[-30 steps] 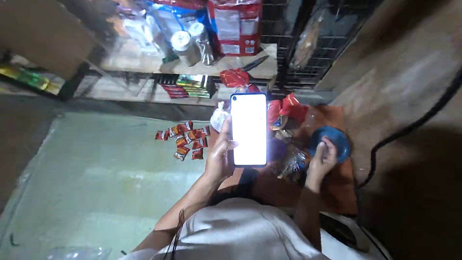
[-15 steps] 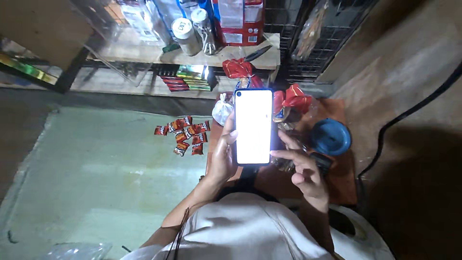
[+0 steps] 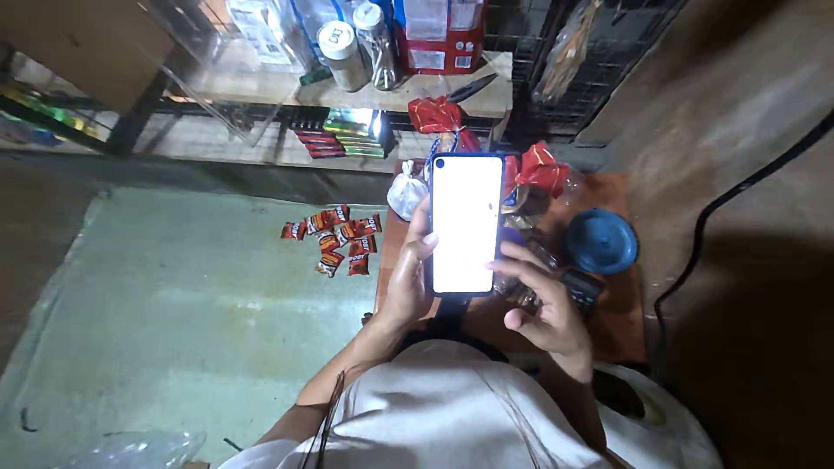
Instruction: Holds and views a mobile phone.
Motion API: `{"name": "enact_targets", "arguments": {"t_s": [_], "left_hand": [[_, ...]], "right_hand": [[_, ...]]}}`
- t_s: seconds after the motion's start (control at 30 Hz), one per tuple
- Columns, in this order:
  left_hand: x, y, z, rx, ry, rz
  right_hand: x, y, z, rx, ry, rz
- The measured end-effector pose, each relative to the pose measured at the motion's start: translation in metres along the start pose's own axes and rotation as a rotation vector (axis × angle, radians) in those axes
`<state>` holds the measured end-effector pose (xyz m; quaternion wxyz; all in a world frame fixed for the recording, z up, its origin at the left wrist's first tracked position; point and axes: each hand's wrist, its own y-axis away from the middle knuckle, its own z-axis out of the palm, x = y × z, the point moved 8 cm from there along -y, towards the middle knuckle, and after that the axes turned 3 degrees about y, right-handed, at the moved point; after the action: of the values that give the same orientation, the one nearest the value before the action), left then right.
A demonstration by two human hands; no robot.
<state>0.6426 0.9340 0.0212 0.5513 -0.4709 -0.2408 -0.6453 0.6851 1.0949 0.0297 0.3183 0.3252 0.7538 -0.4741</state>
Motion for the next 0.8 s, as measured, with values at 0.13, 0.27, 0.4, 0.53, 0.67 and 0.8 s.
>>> {"name": "enact_targets", "arguments": {"t_s": [0.13,0.27,0.4,0.53,0.67,0.8], "left_hand": [[-0.004,-0.001,0.001,0.014,0.025,-0.022],[-0.003,0.0,0.002,0.016,0.082,0.002],[-0.004,0.003,0.002,0.027,0.069,0.018],[-0.007,0.006,-0.002,0.055,0.03,0.005],[-0.006,0.01,-0.006,0.081,0.002,0.002],[-0.006,0.011,-0.008,0.069,-0.004,0.014]], "right_hand": [[0.003,0.0,0.0,0.047,-0.049,0.04],[0.007,0.001,0.006,0.122,-0.151,0.149],[0.015,0.004,0.021,0.211,-0.344,0.267],[0.015,0.006,0.032,0.253,-0.308,0.309],[0.012,0.004,0.037,0.301,-0.261,0.275],[0.01,0.001,0.04,0.349,-0.243,0.274]]}}
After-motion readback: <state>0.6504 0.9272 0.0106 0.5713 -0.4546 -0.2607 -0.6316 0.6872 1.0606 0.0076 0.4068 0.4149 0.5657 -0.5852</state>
